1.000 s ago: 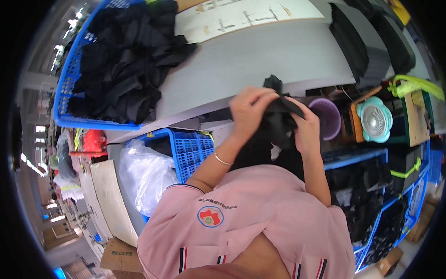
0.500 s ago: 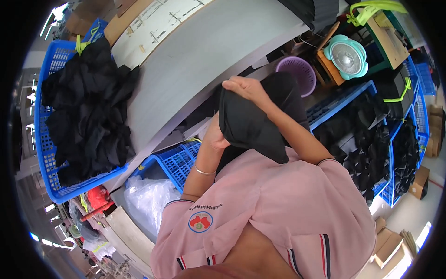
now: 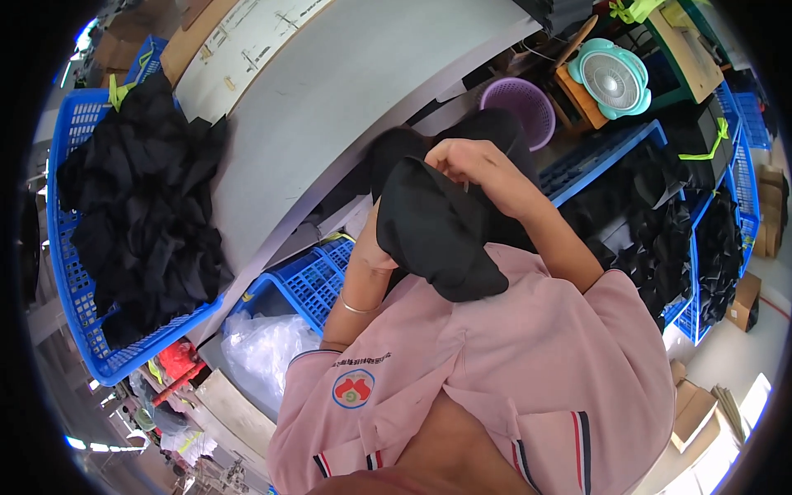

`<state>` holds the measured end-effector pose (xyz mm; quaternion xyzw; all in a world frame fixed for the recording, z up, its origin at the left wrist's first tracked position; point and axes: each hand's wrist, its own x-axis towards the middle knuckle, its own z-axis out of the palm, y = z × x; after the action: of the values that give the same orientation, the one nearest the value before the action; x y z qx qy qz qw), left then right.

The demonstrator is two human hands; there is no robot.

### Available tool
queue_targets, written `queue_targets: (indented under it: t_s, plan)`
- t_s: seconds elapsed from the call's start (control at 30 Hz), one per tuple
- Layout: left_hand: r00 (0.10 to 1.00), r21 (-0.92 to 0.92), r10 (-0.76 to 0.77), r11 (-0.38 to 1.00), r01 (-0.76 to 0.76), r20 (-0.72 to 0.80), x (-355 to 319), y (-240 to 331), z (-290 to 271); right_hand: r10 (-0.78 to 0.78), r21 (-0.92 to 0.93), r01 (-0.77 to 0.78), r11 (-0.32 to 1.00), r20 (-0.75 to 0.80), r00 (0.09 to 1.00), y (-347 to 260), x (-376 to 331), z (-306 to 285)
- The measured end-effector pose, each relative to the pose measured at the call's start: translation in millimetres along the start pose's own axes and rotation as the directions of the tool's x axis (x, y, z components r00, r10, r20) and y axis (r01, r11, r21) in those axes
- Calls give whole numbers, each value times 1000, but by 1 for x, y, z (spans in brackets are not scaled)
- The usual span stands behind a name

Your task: The person is inspecting and sorting black fabric components at an industrial workstation.

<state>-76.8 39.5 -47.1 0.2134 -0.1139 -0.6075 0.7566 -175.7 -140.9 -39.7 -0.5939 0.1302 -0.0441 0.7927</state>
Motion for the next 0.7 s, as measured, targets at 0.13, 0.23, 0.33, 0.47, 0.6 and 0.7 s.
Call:
queue_targets:
  t_s: [0.13, 0.23, 0.33, 0.47, 0.6, 0.7]
  plan:
    - [998, 61, 3, 998, 0, -55, -1, -5, -7, -91, -518, 15, 856, -121, 988, -33, -16, 24]
    - [999, 57, 9, 998, -10, 30, -7, -11, -11, -243, -729, 110, 676, -78, 967, -24, -13, 33]
    - [998, -19, -59, 998, 58, -14, -22, -21, -14, -224, -754, 107, 649, -55, 973, 5, -7, 39]
    - [961, 198, -140, 976, 93, 238, -24, -28, -23, -74, -685, 18, 729, -53, 996, 41, 2, 47]
    - [892, 445, -143, 893, -70, 429, 0, -31, -13, 25, -577, 126, 807, 246, 969, 58, 8, 69]
    - [863, 493, -197, 868, -67, 465, 10, -25, 12, 1, -492, 192, 849, 366, 931, 64, 18, 76]
